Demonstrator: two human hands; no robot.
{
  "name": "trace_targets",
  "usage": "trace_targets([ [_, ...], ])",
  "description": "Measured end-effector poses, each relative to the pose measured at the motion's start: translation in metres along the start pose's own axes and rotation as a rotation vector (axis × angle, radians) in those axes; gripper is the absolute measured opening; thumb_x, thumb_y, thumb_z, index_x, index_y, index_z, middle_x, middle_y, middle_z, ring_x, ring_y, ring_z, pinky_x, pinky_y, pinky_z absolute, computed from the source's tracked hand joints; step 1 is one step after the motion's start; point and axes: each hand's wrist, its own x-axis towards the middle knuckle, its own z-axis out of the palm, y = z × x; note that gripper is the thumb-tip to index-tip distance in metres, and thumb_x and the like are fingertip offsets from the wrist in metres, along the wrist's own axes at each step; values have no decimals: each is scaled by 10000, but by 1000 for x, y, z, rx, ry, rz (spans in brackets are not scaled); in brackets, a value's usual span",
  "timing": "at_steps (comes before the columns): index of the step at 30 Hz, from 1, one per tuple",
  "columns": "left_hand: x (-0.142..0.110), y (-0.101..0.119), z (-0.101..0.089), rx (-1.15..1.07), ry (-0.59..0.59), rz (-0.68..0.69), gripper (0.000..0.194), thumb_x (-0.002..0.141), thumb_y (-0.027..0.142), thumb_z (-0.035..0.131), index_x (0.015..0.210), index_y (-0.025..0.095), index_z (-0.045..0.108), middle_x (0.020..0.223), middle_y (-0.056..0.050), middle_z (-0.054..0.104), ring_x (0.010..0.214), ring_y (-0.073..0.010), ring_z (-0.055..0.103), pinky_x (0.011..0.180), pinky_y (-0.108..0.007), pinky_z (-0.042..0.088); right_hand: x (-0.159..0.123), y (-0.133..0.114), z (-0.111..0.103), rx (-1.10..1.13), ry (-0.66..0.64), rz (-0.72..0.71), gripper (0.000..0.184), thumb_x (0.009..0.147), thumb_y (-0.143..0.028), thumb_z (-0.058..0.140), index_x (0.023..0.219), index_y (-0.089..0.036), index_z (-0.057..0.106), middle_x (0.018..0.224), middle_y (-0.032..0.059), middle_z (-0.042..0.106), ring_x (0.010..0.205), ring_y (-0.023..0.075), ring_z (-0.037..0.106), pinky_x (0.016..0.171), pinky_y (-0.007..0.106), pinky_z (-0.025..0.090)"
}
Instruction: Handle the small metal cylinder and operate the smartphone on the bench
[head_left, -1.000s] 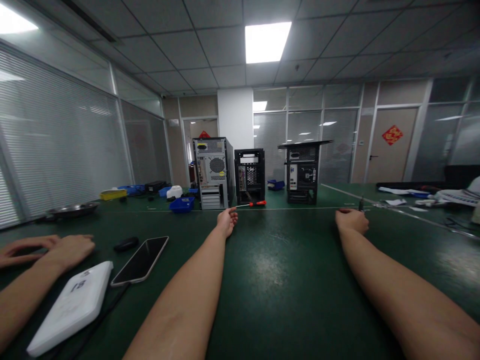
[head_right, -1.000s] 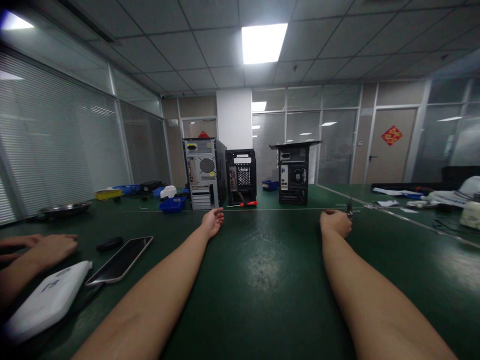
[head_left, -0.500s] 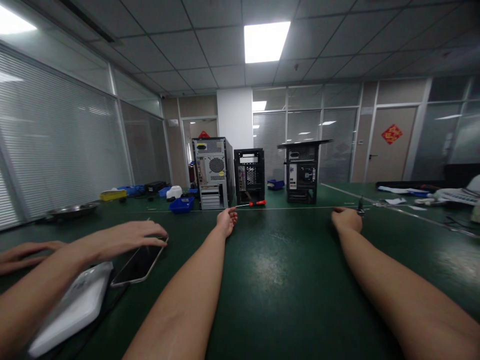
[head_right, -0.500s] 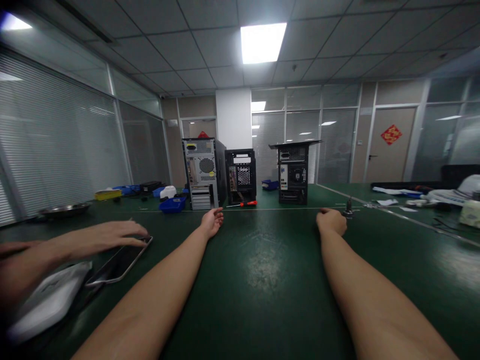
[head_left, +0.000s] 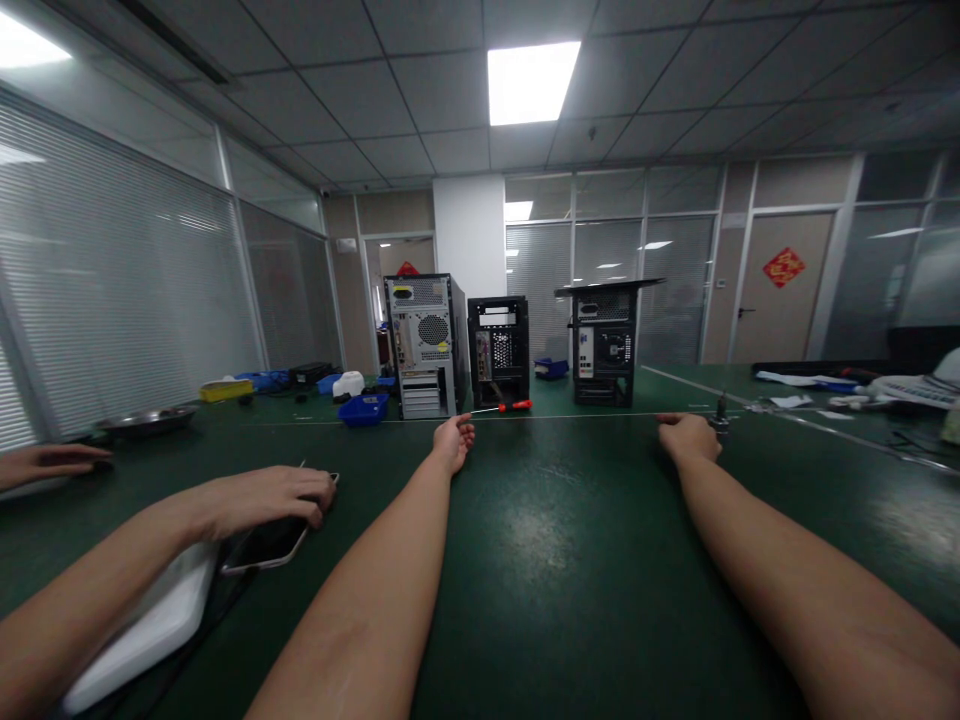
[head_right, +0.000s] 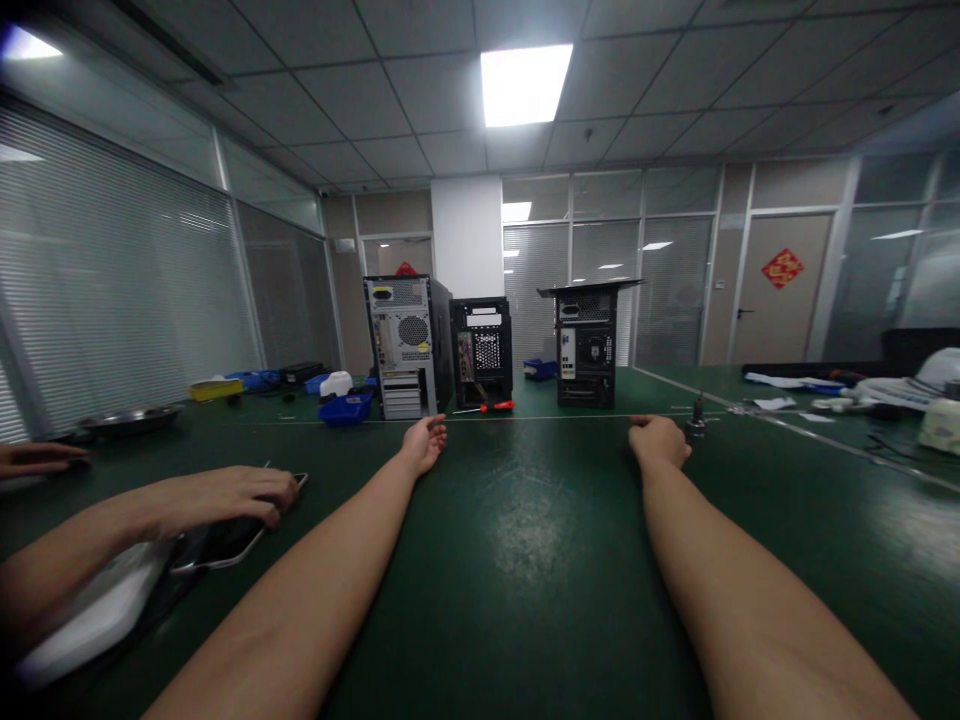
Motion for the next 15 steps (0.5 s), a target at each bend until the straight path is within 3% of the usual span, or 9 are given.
trace_targets([
  [1,2,4,1,28,-26,-2,262,591,44,793,632,246,631,817,-24,719,855,-301,691,897,-490,535,0,0,0,3,-3,4,353,680,-245,658,1001,-312,788,1008,120,733,981,323,672,884,496,496],
  [3,3,7,2,-12,30,12,279,580,42,796,616,245,607,777,-19,708,820,-305,696,867,-495,550,-1,1,0,10,-8,10,354,671,-254,665,998,-314,786,985,110,740,937,308,684,842,457,522],
  [6,-1,0,-2,-194,194,11,325,545,49,799,599,249,548,668,10,658,706,-291,690,732,-465,591,-2,0,0,25,-9,5,356,668,-300,689,1010,-288,786,982,111,744,907,290,690,815,404,538],
  [9,4,-7,4,-366,402,12,238,634,135,763,669,271,570,641,13,633,689,-264,675,694,-420,599,-3,0,-2,32,-1,-1,355,690,-333,683,1025,-274,784,1006,115,743,920,292,688,828,402,539],
  [10,13,-8,12,-416,509,33,178,691,184,738,720,285,595,659,8,634,716,-254,675,700,-402,599,-4,-1,-2,32,5,-2,355,700,-331,674,1034,-275,782,1018,115,741,930,295,687,836,410,538],
  [12,45,-4,40,-510,832,151,37,820,299,649,846,317,631,688,0,621,747,-227,669,638,-338,587,-5,-1,-3,33,17,-5,361,715,-315,660,1053,-274,778,1046,116,737,951,298,683,857,418,534],
  [15,116,9,94,-648,853,107,124,889,350,601,994,305,649,785,-29,637,822,-224,667,638,-321,577,-5,-1,-4,39,34,-9,362,727,-296,648,1064,-265,776,1058,122,731,962,297,682,879,420,529],
])
